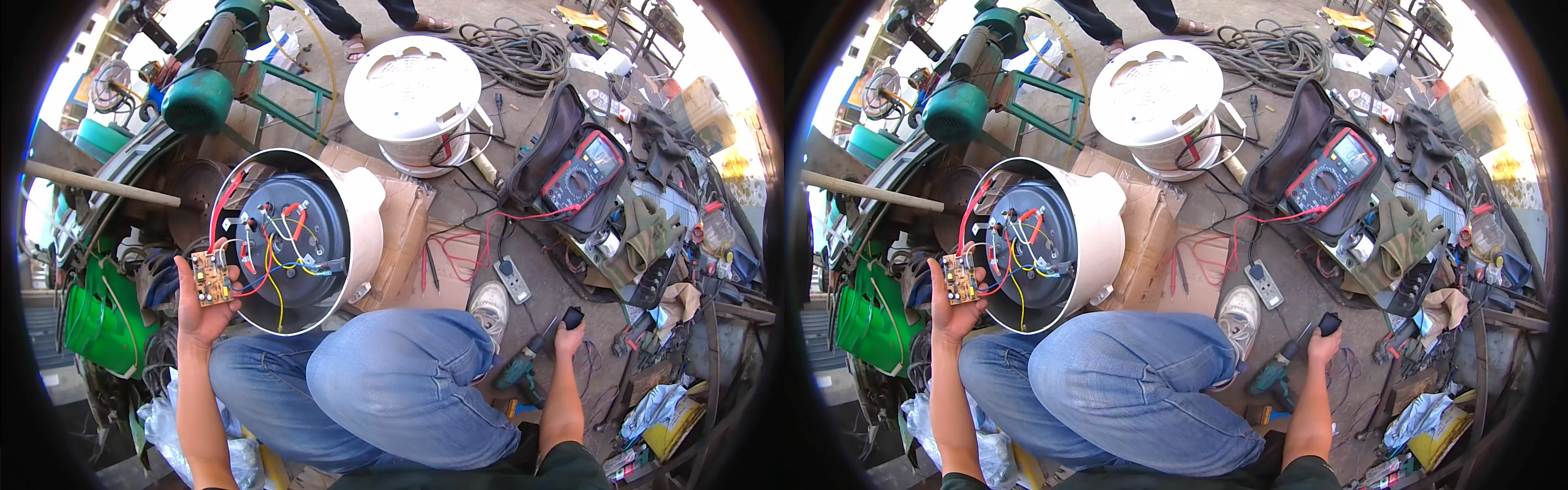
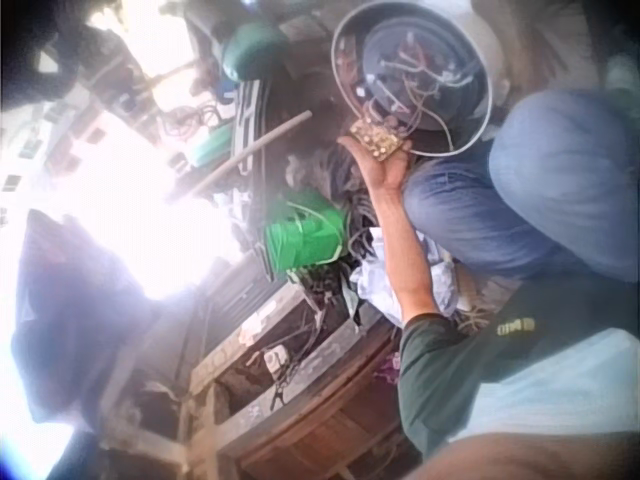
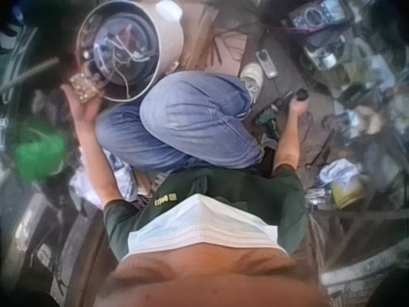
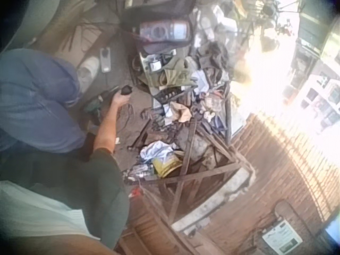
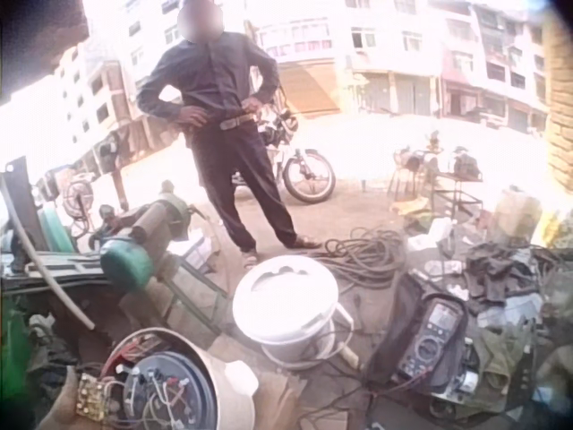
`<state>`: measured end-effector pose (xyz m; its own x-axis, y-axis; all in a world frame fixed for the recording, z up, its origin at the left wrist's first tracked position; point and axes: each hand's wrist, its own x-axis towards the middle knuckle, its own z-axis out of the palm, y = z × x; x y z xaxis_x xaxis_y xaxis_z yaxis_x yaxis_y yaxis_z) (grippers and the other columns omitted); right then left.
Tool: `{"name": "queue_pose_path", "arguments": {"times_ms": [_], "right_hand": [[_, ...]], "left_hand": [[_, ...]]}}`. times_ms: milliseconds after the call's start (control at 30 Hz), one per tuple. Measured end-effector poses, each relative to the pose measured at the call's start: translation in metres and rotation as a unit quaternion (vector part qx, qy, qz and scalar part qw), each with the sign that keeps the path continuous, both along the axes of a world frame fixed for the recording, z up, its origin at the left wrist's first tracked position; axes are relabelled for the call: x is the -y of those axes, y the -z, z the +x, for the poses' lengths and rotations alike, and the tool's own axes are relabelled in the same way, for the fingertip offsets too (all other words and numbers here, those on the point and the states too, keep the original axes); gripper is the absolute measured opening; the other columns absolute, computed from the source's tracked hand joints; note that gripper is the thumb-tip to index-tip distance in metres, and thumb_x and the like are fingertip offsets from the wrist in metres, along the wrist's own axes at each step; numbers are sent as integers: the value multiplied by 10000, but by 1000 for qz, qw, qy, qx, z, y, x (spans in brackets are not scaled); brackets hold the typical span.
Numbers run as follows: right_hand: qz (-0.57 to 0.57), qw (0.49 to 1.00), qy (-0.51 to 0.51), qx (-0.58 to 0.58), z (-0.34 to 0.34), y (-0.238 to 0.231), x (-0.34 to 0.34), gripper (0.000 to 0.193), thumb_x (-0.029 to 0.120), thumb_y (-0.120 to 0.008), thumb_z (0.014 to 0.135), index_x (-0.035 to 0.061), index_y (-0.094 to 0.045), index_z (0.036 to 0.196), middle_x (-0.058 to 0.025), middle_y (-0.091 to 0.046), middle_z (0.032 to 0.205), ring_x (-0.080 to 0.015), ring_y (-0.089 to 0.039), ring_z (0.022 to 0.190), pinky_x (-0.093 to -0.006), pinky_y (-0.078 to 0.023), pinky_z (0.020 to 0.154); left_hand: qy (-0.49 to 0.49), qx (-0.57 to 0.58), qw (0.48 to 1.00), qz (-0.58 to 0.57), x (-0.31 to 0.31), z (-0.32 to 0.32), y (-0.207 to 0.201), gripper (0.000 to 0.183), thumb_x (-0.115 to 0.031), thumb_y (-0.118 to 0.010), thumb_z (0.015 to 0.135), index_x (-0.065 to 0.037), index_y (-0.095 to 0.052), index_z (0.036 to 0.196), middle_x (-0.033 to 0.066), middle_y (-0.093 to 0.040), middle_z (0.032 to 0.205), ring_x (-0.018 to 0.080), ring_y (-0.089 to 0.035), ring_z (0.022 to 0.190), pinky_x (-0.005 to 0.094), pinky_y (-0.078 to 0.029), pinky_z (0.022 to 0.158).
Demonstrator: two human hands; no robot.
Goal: The person sits on the floor and uses a multimeter to test a circuit board removed from a circular housing. They probe various points on the board and wires while occasionally adjusting the multimeter.
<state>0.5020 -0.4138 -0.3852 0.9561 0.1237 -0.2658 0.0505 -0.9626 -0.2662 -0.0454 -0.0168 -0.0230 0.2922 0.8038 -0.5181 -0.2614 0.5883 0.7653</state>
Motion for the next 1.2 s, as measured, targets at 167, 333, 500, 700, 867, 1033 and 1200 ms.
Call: {"name": "queue_pose_path", "arguments": {"times_ms": [167,333,500,700,867,1033,1200], "right_hand": [[38,999,0,14,0,-3,1,720,202,-735,836,-36,-419,1437,-305,-501,1386,-459,-486,1279,-473,-380,1098],[255,966,-3,-39,15,-24,0,629,179,-690,922,-47,-433,1449,-254,-521,1408,-297,-598,1182,-368,-456,1017],[437,888,-91,-110,-7,-197,-83,435,128,-581,1008,-32,-496,1403,-166,-591,1344,-147,-629,974,-298,-488,896],[503,807,-310,16,-59,-435,-132,355,101,-437,1039,-96,-518,1323,-144,-623,1141,-149,-563,947,-305,-452,906],[269,703,-656,56,-173,-504,-214,438,306,-697,868,-42,-635,1126,-170,-659,1045,-254,-631,872,-399,-488,822],[168,577,-793,-97,-203,-452,-255,377,243,-709,872,12,-616,1155,-143,-636,939,-269,-625,785,-365,-494,769],[23,545,-834,-81,-204,-403,-265,414,282,-725,852,12,-620,1147,-136,-653,876,-337,-649,813,-423,-511,755]], "left_hand": [[-3,42,998,-36,-8,2,-4,695,-667,-283,1012,-187,-387,1505,122,-639,1024,259,-650,834,351,-493,630],[32,79,994,-63,-13,-2,-2,664,-626,-248,1034,-172,-413,1489,134,-676,1072,289,-674,846,383,-501,675],[-5,47,996,-75,-5,-12,2,727,-654,-288,1016,-105,-440,1468,115,-630,1023,242,-624,852,367,-515,731],[37,49,998,-6,-19,4,18,716,-633,-421,984,-18,-561,1324,124,-657,1228,201,-654,936,356,-556,790],[-4,41,999,-4,-20,-10,18,645,-613,-460,981,-33,-624,1212,134,-685,1198,217,-689,924,365,-570,756],[-48,14,999,15,-18,1,9,536,-563,-478,1004,-61,-619,1131,85,-704,1015,209,-692,852,358,-572,735],[-44,49,998,7,-19,-11,12,582,-601,-490,989,-62,-645,1147,95,-697,1109,208,-669,908,339,-567,703]]}}
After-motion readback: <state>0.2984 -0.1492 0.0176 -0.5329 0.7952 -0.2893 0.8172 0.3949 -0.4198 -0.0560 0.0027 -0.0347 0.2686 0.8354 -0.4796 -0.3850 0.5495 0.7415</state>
